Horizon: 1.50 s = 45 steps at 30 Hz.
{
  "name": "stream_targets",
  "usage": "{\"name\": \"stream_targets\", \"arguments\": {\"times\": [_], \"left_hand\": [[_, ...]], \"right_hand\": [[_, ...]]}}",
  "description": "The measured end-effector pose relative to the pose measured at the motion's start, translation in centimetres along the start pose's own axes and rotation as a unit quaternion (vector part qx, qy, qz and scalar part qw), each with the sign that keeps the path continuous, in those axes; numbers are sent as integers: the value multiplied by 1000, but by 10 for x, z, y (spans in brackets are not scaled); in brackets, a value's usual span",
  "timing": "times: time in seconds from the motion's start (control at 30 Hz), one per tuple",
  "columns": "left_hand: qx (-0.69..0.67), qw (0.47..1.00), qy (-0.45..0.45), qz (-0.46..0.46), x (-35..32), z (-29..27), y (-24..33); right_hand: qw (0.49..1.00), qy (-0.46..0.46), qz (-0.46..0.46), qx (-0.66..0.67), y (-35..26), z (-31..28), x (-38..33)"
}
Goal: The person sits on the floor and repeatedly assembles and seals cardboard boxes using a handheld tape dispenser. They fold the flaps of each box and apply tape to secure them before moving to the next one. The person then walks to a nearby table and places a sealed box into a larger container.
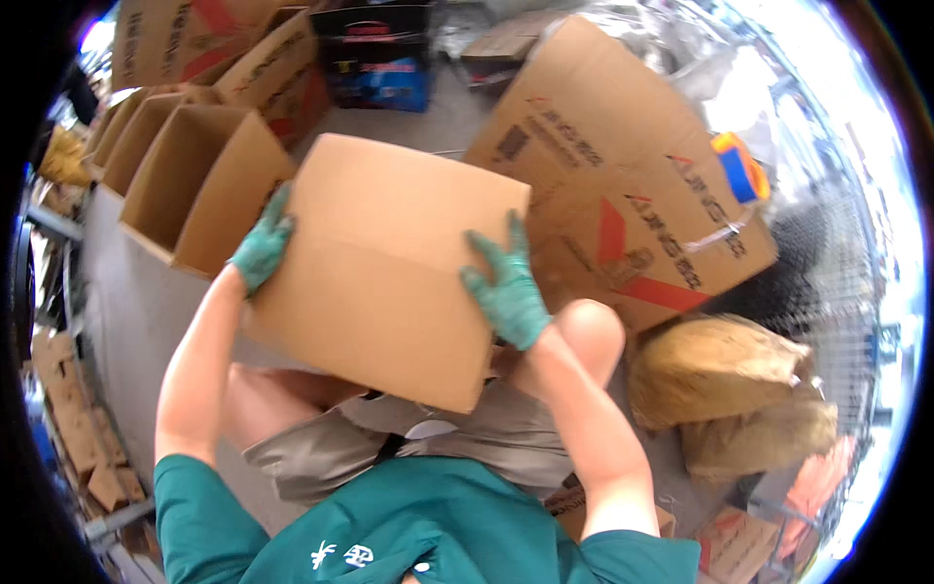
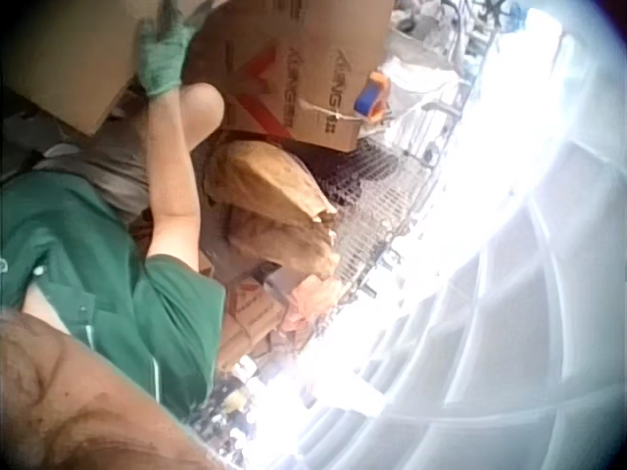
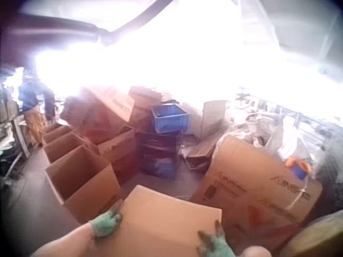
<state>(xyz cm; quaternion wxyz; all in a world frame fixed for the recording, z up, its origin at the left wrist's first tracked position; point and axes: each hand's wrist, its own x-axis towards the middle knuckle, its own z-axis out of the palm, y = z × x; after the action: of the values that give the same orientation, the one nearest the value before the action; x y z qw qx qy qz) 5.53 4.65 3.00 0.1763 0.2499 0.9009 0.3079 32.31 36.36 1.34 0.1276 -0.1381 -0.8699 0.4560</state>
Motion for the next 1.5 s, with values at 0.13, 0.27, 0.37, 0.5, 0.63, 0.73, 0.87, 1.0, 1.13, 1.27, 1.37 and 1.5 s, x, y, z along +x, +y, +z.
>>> {"name": "stream_targets", "arguments": {"times": [0.13, 0.27, 0.37, 0.5, 0.63, 0.73, 0.87, 1.0, 1.13, 1.27, 1.37, 1.5], "left_hand": [[-91, 996, -9, 5, 2, 2, -8], [-68, 995, 4, 76, 3, -2, -43], [-104, 993, -7, 57, 7, 5, -27], [-130, 990, -13, 56, 8, 10, -33], [-179, 983, -16, 33, 0, 4, -32], [-169, 985, -17, 34, -2, 0, -28], [-103, 994, -11, 39, -5, -3, -24], [-42, 999, -12, -1, -7, -9, -5], [-25, 1000, 1, 12, -5, -7, -1], [-52, 999, -8, -1, -7, -6, 1], [-10, 999, 40, 2, -12, -6, 3], [111, 965, 226, 78, -26, -2, 26]], "right_hand": [[994, -51, -13, -91, -20, -27, 7], [959, 153, -38, -235, -28, -160, 59], [836, 319, -108, -433, 48, -313, 86], [753, 268, 159, -580, 96, -404, 107], [756, 180, 261, -573, 130, -424, 121], [796, 193, 97, -565, 110, -399, 123], [984, 158, -70, -41, -12, -256, 105], [989, 35, -53, 130, -89, -101, 80], [973, -102, 39, 205, -109, -22, 67], [978, -154, 40, 133, -94, -14, 67], [964, -202, 81, 151, -93, -21, 64], [972, -190, 59, 124, -87, -19, 56]]}}
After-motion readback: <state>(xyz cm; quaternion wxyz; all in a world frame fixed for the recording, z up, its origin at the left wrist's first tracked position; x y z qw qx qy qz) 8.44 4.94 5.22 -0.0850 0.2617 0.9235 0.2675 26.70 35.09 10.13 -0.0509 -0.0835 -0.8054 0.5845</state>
